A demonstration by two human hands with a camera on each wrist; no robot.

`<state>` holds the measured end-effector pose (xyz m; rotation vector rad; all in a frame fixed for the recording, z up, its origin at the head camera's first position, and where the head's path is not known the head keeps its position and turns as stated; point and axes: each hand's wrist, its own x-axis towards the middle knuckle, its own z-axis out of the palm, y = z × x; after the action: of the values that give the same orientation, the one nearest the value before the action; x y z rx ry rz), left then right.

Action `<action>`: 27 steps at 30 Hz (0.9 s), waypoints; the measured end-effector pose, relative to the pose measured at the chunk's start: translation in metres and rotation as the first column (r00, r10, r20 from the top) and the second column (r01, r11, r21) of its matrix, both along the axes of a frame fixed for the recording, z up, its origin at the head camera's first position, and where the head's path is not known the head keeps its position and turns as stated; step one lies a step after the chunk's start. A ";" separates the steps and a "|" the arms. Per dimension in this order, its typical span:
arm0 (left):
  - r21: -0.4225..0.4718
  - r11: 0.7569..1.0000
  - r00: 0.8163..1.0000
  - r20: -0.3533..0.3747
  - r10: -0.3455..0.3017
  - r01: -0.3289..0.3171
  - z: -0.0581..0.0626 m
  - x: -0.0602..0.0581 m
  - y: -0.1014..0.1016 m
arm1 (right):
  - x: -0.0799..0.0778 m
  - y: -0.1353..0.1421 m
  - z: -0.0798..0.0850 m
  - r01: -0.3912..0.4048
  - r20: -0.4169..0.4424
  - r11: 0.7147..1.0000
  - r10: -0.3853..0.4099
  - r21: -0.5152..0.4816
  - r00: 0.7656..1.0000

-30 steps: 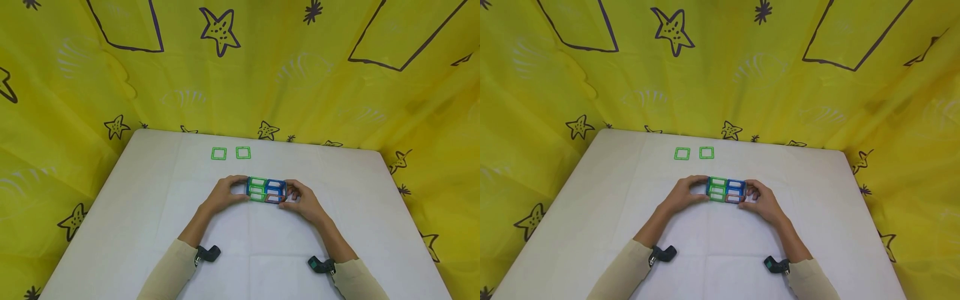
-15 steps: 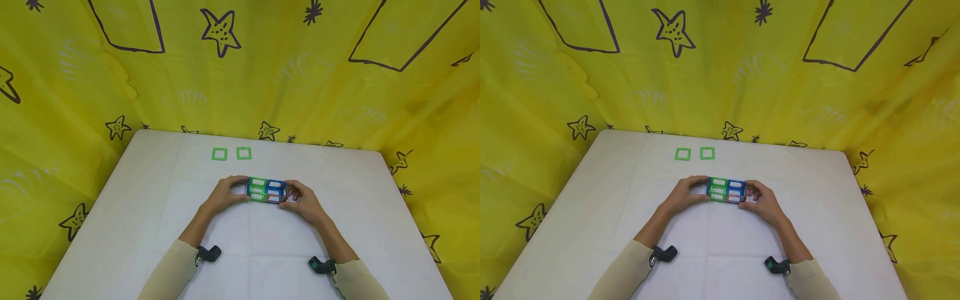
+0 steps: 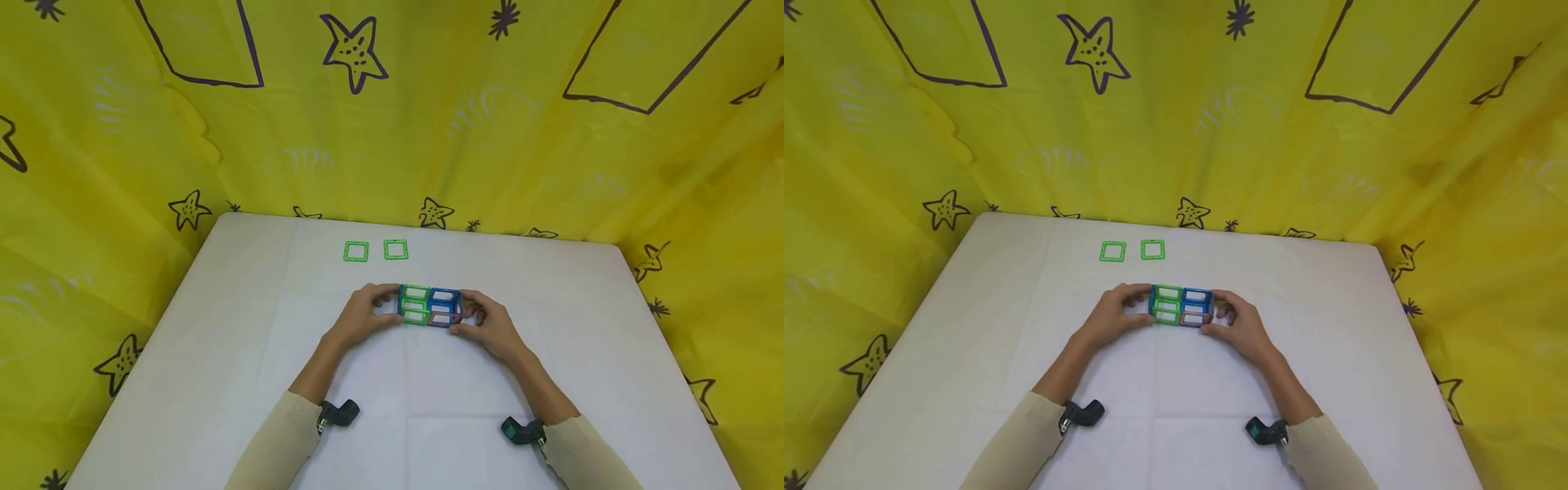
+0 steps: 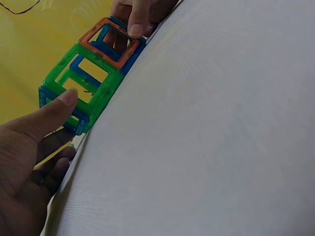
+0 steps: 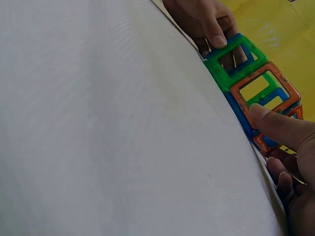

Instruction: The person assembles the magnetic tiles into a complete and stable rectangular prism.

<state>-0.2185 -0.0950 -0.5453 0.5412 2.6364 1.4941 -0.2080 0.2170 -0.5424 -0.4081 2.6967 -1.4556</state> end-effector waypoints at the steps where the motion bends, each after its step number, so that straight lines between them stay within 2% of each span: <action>1: -0.002 1.000 1.000 0.003 0.007 -0.007 0.000 0.000 0.000 | -0.001 -0.001 0.000 -0.002 0.000 1.000 0.002 0.004 1.000; 9: -0.011 0.999 0.999 0.018 0.036 -0.036 -0.002 -0.003 -0.001 | -0.007 -0.005 0.001 -0.011 -0.021 1.000 0.011 0.006 1.000; 15: 0.001 1.000 0.998 0.064 0.008 -0.008 0.000 -0.005 -0.008 | -0.009 -0.006 -0.001 -0.005 0.000 1.000 0.005 0.002 1.000; 18: 0.035 0.999 0.996 0.093 0.012 -0.015 0.002 -0.005 -0.014 | -0.009 -0.006 -0.001 -0.002 0.014 1.000 0.002 0.006 1.000; 22: 0.065 0.996 0.994 0.091 0.062 -0.068 0.004 -0.007 -0.020 | -0.008 -0.006 -0.001 -0.004 0.030 1.000 0.004 0.007 1.000; 27: 0.075 0.983 0.985 0.057 0.162 -0.166 0.005 -0.012 -0.024 | -0.008 -0.004 0.000 -0.013 0.029 1.000 0.013 -0.009 1.000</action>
<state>-0.2300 -0.1187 -0.5402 0.2925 2.6486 1.6392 -0.2162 0.2128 -0.5428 -0.4012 2.6615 -1.4587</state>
